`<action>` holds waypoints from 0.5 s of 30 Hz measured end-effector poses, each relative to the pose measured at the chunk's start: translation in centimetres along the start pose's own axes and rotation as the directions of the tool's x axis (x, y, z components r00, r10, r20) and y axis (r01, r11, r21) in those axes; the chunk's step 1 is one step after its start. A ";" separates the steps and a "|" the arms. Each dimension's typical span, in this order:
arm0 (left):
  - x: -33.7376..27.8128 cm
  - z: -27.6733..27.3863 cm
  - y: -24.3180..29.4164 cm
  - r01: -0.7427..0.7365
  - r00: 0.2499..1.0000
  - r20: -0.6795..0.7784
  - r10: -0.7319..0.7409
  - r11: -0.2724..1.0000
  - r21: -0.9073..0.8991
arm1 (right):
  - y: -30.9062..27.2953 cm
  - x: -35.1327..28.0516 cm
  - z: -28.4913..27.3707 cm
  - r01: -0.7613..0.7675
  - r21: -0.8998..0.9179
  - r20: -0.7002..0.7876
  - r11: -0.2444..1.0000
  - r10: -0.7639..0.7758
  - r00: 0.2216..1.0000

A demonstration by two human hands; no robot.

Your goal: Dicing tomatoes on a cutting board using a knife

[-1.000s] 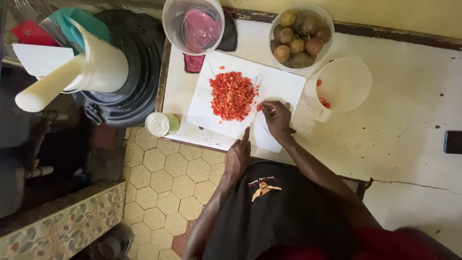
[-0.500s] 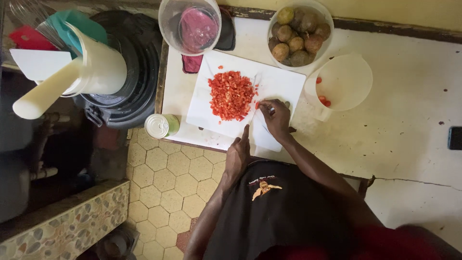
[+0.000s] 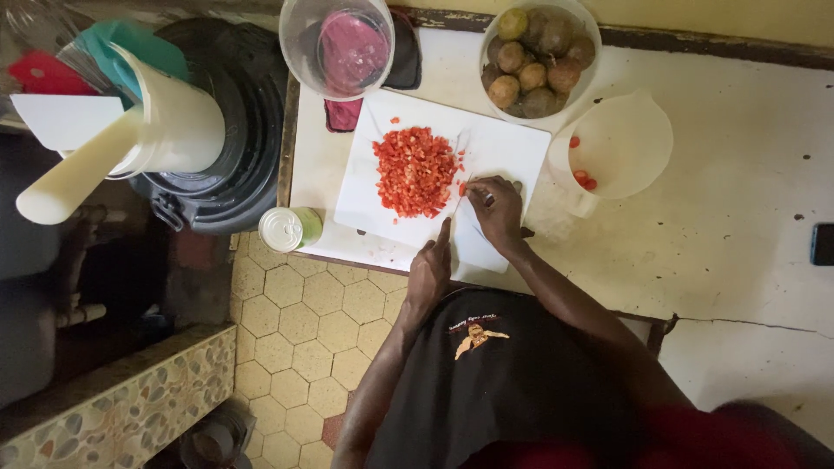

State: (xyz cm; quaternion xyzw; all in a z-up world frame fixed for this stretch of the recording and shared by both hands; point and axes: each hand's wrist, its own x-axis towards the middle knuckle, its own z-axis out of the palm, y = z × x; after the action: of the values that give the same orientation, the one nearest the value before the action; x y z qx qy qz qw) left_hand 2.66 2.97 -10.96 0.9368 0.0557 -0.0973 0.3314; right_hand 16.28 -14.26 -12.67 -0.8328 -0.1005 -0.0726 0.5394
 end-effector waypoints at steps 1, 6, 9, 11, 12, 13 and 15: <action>-0.3 0.2 -0.3 -0.002 1.000 0.002 0.002 1.000 -0.001 | -0.8 0.0 -0.1 -0.002 -0.002 -0.002 1.000 0.002 1.000; -2.9 -0.7 -0.6 0.021 1.000 0.011 -0.021 1.000 -0.006 | -0.5 -0.2 0.1 -0.012 -0.132 0.012 0.991 0.014 1.000; -4.3 -1.8 -0.5 0.039 0.999 -0.014 -0.040 0.999 -0.008 | -0.4 0.6 0.2 -0.006 -0.264 0.048 0.965 0.019 0.999; -4.2 -2.2 -0.1 0.050 0.997 -0.049 -0.052 0.998 -0.040 | -0.8 1.1 -0.3 0.004 -0.297 0.089 0.955 0.023 0.996; -4.1 -2.4 0.2 0.057 0.995 -0.082 -0.063 0.996 -0.073 | -1.1 1.3 -0.5 0.014 -0.332 0.127 0.943 0.030 0.991; -4.2 -2.6 0.4 0.058 0.995 -0.078 -0.064 0.996 -0.074 | -1.7 1.4 -0.7 0.010 -0.333 0.128 0.943 0.034 0.991; -3.9 -2.9 0.8 0.022 0.992 -0.120 -0.042 0.986 -0.163 | -3.0 1.8 -1.0 -0.014 -0.397 0.180 0.918 0.092 0.979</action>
State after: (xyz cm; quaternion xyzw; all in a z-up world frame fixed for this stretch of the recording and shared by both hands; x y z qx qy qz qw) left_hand -0.58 4.03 -7.42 0.9100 0.0987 -0.0396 0.4007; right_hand 17.30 -13.84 -9.19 -0.9296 -0.1136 0.0056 0.3505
